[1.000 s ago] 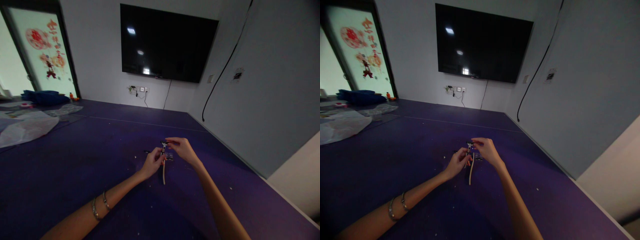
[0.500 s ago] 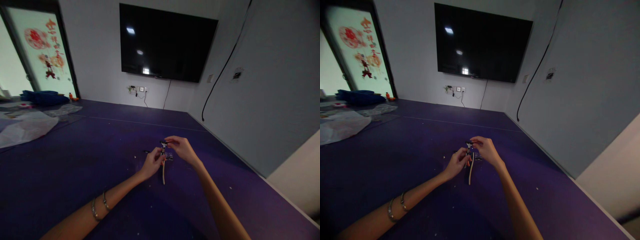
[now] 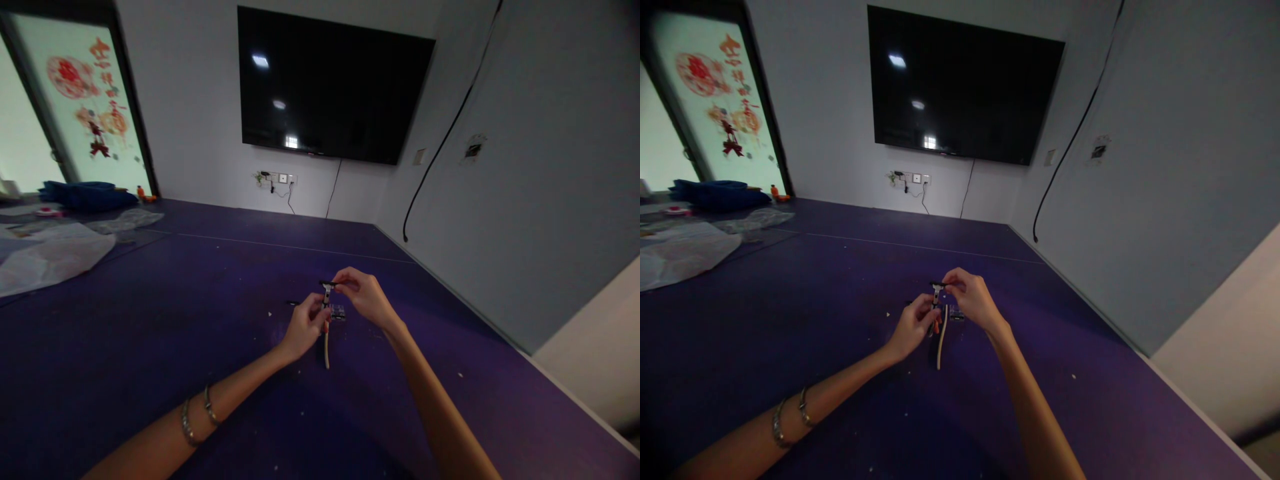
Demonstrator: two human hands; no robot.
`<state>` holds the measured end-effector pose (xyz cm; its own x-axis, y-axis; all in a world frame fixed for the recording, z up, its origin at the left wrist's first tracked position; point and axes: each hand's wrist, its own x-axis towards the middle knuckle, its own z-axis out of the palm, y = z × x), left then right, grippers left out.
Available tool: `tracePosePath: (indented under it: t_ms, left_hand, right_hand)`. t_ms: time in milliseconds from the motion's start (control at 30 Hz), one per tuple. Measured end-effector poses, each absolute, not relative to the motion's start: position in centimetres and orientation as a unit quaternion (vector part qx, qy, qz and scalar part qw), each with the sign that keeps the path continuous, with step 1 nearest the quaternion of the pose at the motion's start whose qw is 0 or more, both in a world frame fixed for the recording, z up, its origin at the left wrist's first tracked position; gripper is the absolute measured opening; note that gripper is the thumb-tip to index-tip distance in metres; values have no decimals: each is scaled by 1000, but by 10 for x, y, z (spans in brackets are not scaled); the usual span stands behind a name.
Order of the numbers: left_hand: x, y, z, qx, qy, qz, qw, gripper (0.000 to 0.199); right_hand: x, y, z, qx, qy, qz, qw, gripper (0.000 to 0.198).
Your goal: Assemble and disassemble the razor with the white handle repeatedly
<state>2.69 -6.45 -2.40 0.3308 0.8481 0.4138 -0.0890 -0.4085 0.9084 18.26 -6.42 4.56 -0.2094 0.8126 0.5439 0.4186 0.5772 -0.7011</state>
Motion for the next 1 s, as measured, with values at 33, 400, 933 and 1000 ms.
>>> tracePosePath:
  t_ms: [33,400,933,1000]
  left_hand:
    - [27,-65,-23,667,284,505,468,16]
    - [14,-43,-3,640,249,548,478,21]
    - [1,-41,23,586,234,519,577,34]
    - [1,-39,22,586,234,513,582,36]
  right_hand:
    - [182,-64,45,-410,-748,211,478,10]
    - [186,-56,43,-457,-698,238,498,26]
    - [156,-67,35,-386,-714,438,386,29]
    - [152,-66,33,-397,-699,440,400,30]
